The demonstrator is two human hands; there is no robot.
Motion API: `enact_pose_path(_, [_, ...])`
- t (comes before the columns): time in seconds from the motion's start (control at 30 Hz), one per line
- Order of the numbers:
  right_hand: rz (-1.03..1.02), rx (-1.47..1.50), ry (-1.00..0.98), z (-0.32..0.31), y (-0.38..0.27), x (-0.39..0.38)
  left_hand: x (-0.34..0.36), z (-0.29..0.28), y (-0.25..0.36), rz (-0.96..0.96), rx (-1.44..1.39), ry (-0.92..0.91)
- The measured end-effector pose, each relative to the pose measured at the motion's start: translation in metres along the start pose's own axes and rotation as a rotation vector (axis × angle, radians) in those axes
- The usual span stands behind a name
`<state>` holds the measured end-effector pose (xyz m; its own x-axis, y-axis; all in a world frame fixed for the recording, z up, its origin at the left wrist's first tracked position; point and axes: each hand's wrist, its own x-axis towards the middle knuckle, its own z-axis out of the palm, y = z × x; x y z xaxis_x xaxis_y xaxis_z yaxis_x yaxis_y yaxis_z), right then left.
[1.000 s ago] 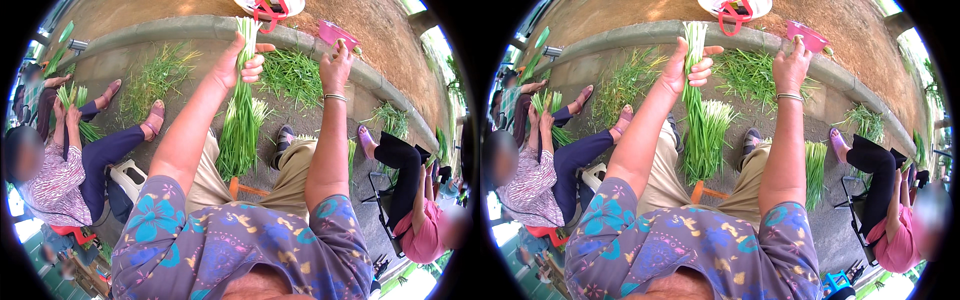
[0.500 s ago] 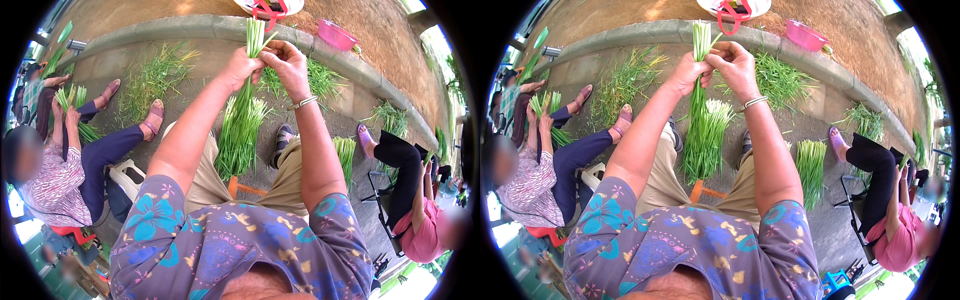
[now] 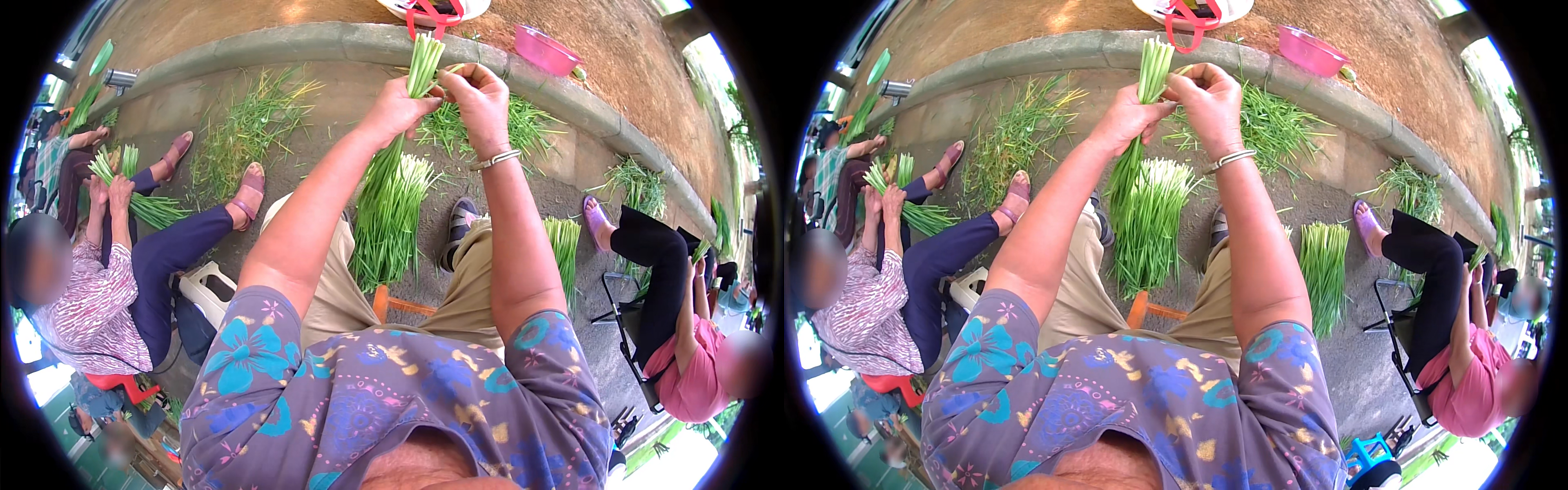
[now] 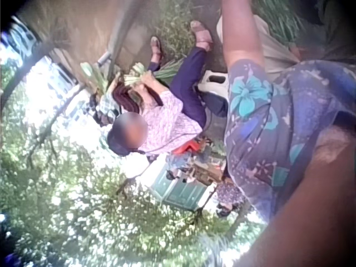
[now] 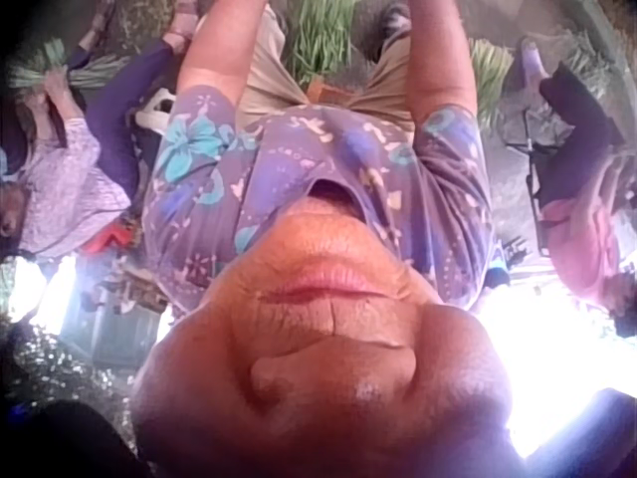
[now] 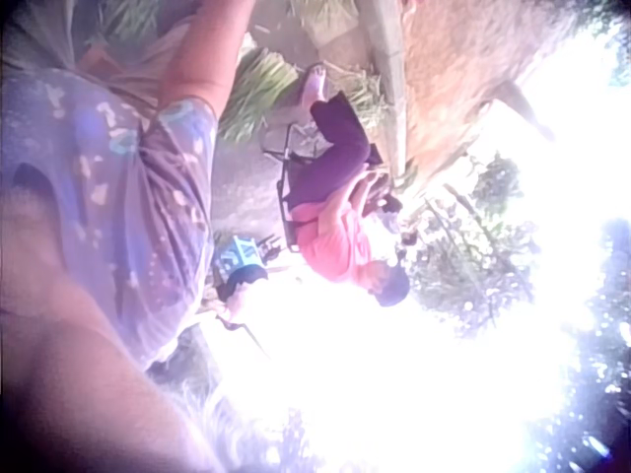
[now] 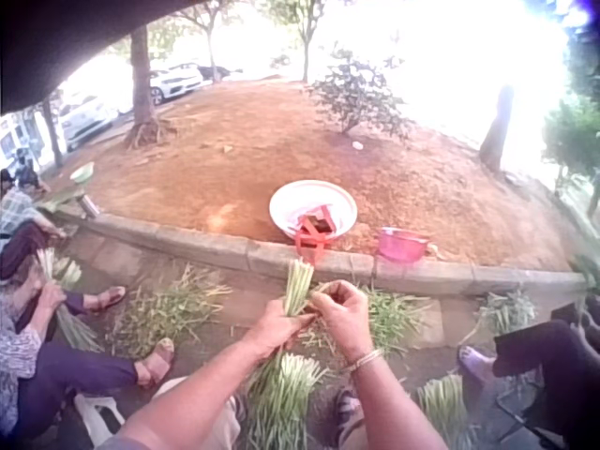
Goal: The person sorts through a bundle of long green stalks by hand, separating them and lining them up on the ground.
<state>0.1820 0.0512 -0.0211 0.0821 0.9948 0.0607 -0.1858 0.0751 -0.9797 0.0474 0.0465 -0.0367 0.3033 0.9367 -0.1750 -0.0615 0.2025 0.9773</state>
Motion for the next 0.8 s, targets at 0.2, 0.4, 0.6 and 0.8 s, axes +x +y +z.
enact_pose_path(0.2, [-0.06, 0.159, 0.323, -0.032, -0.011, 0.018, 0.002, -0.004, -0.005, -0.034, 0.037, 0.021])
enact_pose_path(0.4, [0.056, -0.05, 0.198, -0.033, -0.02, 0.013, -0.001, -0.009, -0.002, -0.133, -0.156, 0.015])
enact_pose_path(0.6, [-0.082, -0.407, 0.073, -0.022, 0.004, 0.014, 0.004, -0.015, 0.002, -0.211, -0.397, -0.049])
enact_pose_path(0.8, [0.021, -0.318, -0.104, -0.012, 0.02, 0.008, 0.017, -0.05, 0.004, -0.101, -0.67, -0.029])
